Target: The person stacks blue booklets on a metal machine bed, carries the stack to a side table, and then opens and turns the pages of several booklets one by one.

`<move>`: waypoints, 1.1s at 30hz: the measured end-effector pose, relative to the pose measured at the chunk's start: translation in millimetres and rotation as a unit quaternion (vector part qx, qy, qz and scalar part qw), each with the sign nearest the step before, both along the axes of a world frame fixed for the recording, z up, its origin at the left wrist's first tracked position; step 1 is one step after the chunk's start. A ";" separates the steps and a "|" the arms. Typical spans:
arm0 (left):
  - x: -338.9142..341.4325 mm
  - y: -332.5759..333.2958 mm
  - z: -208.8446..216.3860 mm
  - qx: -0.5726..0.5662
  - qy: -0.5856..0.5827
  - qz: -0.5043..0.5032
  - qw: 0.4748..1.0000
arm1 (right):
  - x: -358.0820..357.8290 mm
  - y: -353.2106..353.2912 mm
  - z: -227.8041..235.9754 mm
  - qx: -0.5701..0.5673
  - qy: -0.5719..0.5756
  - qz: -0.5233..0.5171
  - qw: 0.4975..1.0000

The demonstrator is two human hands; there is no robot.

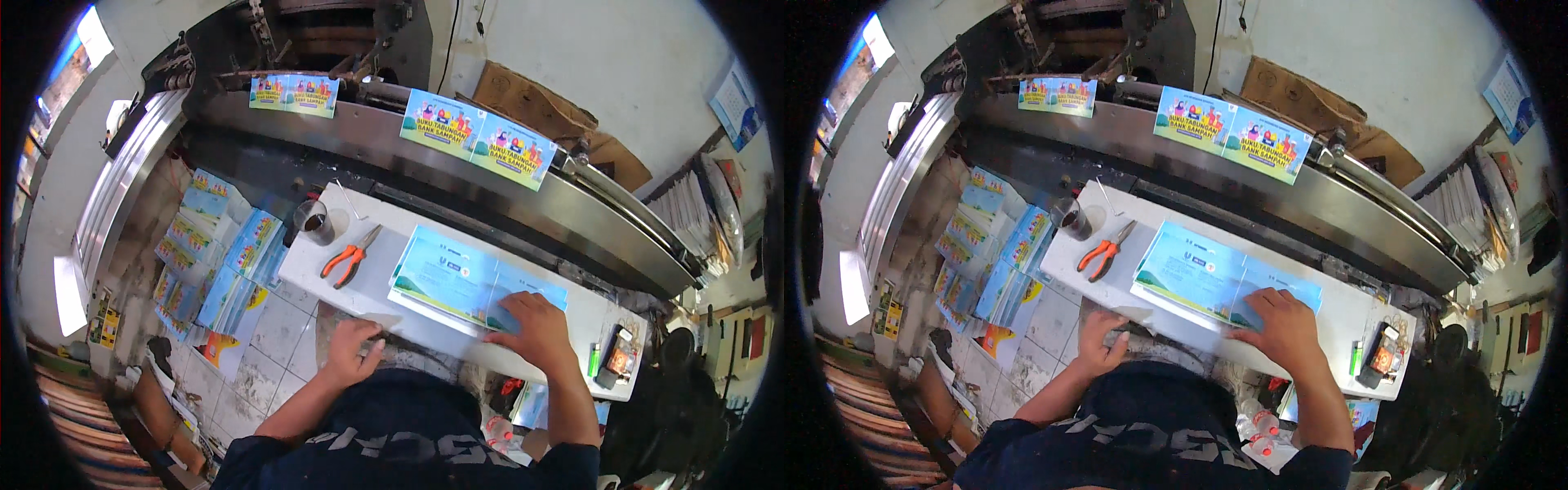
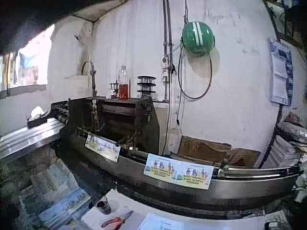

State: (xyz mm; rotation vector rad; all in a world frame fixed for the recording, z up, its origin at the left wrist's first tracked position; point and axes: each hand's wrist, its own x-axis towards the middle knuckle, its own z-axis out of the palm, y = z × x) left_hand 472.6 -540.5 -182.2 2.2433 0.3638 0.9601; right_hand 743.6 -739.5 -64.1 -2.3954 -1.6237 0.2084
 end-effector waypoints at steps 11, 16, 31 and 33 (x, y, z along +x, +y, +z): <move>62.1 20.1 43.2 0.098 -0.066 -0.036 0.992 | 49.5 22.1 33.7 -0.133 0.150 0.062 0.978; 67.6 15.5 48.6 0.132 0.038 -0.051 0.989 | 57.9 30.3 42.9 -0.204 0.136 0.046 0.968; 68.2 21.4 23.5 0.134 0.079 -0.067 0.986 | 105.3 60.0 32.2 -0.276 0.234 0.039 0.931; 73.6 15.5 20.3 0.139 0.085 -0.060 0.985 | 119.1 41.4 16.2 -0.169 0.218 0.118 0.954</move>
